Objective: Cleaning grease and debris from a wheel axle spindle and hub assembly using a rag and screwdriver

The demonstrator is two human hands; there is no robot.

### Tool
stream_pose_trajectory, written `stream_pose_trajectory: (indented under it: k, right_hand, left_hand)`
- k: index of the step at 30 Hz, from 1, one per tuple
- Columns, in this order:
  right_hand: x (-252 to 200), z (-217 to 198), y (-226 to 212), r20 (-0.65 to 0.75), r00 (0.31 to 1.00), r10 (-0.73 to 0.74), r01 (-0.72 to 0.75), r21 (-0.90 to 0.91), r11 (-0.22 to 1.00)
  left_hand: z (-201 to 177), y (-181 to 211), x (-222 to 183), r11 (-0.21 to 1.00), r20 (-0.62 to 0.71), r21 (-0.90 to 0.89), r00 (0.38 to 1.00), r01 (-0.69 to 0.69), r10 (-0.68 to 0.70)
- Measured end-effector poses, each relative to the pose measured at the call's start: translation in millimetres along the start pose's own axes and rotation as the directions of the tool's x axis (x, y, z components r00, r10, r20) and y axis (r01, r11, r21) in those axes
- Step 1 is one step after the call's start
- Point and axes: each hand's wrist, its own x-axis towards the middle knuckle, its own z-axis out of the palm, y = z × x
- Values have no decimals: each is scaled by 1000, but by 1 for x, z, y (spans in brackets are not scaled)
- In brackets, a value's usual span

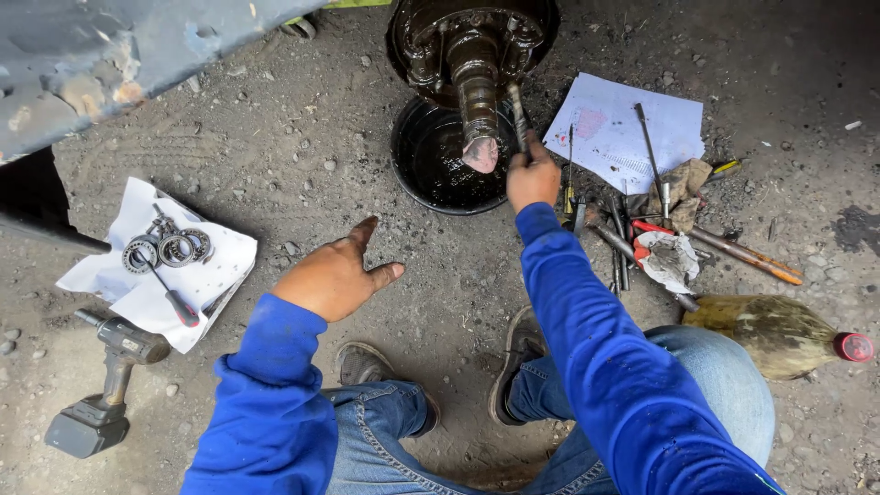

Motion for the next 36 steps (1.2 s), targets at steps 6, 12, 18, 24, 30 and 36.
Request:
stream_pose_trajectory:
  k: [6, 12, 18, 24, 30, 36]
  right_hand:
    - [13, -21, -23, -152, 972, -179, 195, 97, 976]
    - [1, -9, 3, -64, 994, -92, 98, 97, 991]
    - [37, 6, 17, -66, 968, -240, 246, 113, 963]
    - [22, 10, 38, -5, 981, -192, 192, 11, 981]
    - [35, 9, 2, -13, 964, -267, 263, -131, 956]
    - [3, 5, 7, -22, 990, -140, 137, -119, 983]
  left_hand:
    - [1, 3, -4, 1000, -8, -1, 1000, -4, 4]
    - [-1, 3, -4, 1000, -3, 4, 1000, 17, -17]
    - [3, -1, -1, 1000, -18, -12, 1000, -16, 15]
    - [4, -4, -2, 1000, -19, 3, 1000, -19, 19]
    - [5, -9, 4, 999, -37, 11, 999, -32, 32]
    - [4, -6, -2, 1000, -33, -2, 999, -17, 17]
